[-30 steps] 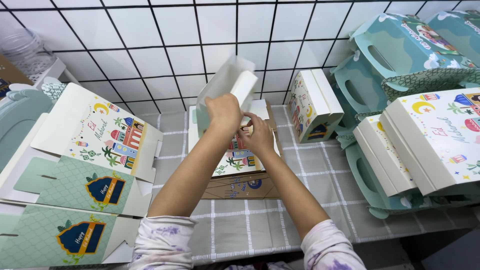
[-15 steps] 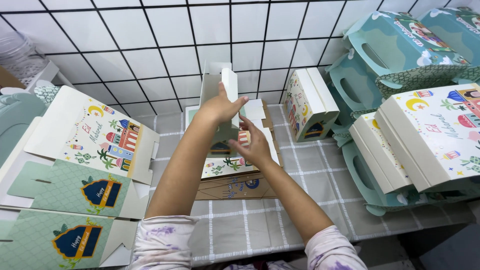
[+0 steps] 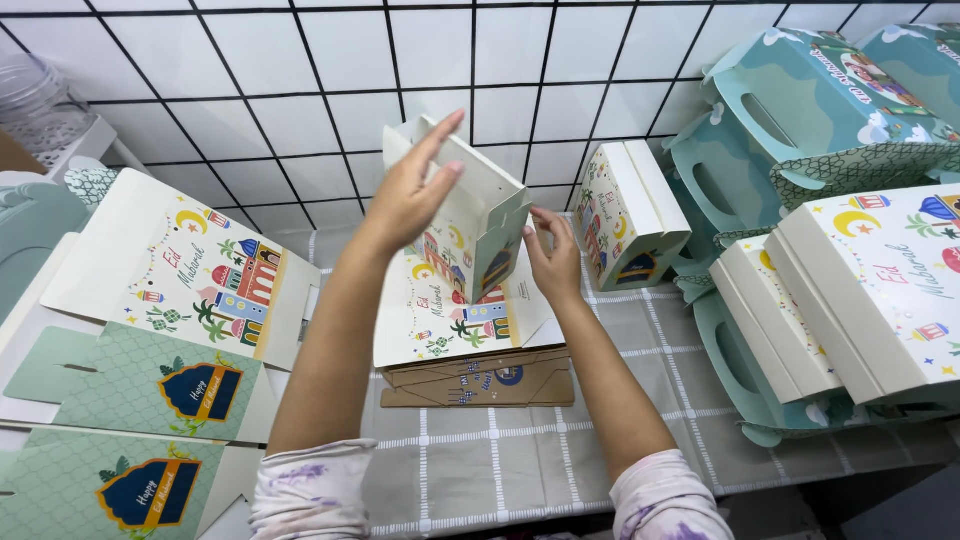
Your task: Assembling cardboard gift boxes by folding flaps and tucking them into place
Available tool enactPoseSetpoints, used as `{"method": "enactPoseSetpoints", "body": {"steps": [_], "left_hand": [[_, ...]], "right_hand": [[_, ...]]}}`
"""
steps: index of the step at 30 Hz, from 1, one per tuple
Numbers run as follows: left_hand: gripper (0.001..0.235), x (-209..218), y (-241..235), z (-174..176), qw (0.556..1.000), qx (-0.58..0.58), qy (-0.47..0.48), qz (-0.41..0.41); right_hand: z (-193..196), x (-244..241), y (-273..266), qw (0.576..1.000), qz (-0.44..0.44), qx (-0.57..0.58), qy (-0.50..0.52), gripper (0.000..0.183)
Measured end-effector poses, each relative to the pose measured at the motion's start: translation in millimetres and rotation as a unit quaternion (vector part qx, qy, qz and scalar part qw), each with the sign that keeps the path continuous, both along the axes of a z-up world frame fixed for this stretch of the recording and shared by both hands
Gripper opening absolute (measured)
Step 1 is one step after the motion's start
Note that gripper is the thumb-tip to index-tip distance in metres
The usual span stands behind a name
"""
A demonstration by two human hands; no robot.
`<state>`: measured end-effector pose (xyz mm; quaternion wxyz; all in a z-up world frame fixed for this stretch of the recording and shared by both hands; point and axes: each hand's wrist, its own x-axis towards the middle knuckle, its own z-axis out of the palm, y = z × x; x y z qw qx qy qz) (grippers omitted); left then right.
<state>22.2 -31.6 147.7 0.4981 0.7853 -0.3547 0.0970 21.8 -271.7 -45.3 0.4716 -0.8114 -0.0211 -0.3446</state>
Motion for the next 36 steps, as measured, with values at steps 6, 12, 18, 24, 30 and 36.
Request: {"method": "enactPoseSetpoints", "body": {"steps": [6, 12, 18, 24, 30, 36], "left_hand": [[0.065, 85, 35, -66, 0.938, 0.273, -0.126, 0.173], [0.052, 98, 34, -82, 0.893, 0.305, -0.244, 0.222], [0.060, 89, 19, -78, 0.892, 0.292, -0.293, 0.183], [0.043, 45, 11, -41, 0.954, 0.258, -0.116, 0.096], [0.041, 47, 26, -29, 0.960, 0.237, -0.061, 0.133], [0.027, 61, 37, -54, 0.958, 0.229, -0.100, 0.144]], "right_hand": [[30, -9, 29, 0.988, 0.000, -0.112, -0.110, 0.055], [59, 4, 39, 0.942, 0.039, -0.315, -0.114, 0.050], [49, 33, -16, 0.933, 0.042, -0.353, -0.046, 0.029], [55, 29, -61, 0.939, 0.057, -0.339, 0.005, 0.031], [54, 26, -62, 0.944, 0.025, -0.328, 0.022, 0.031], [93, -1, -32, 0.960, 0.041, -0.277, 0.024, 0.062]]}}
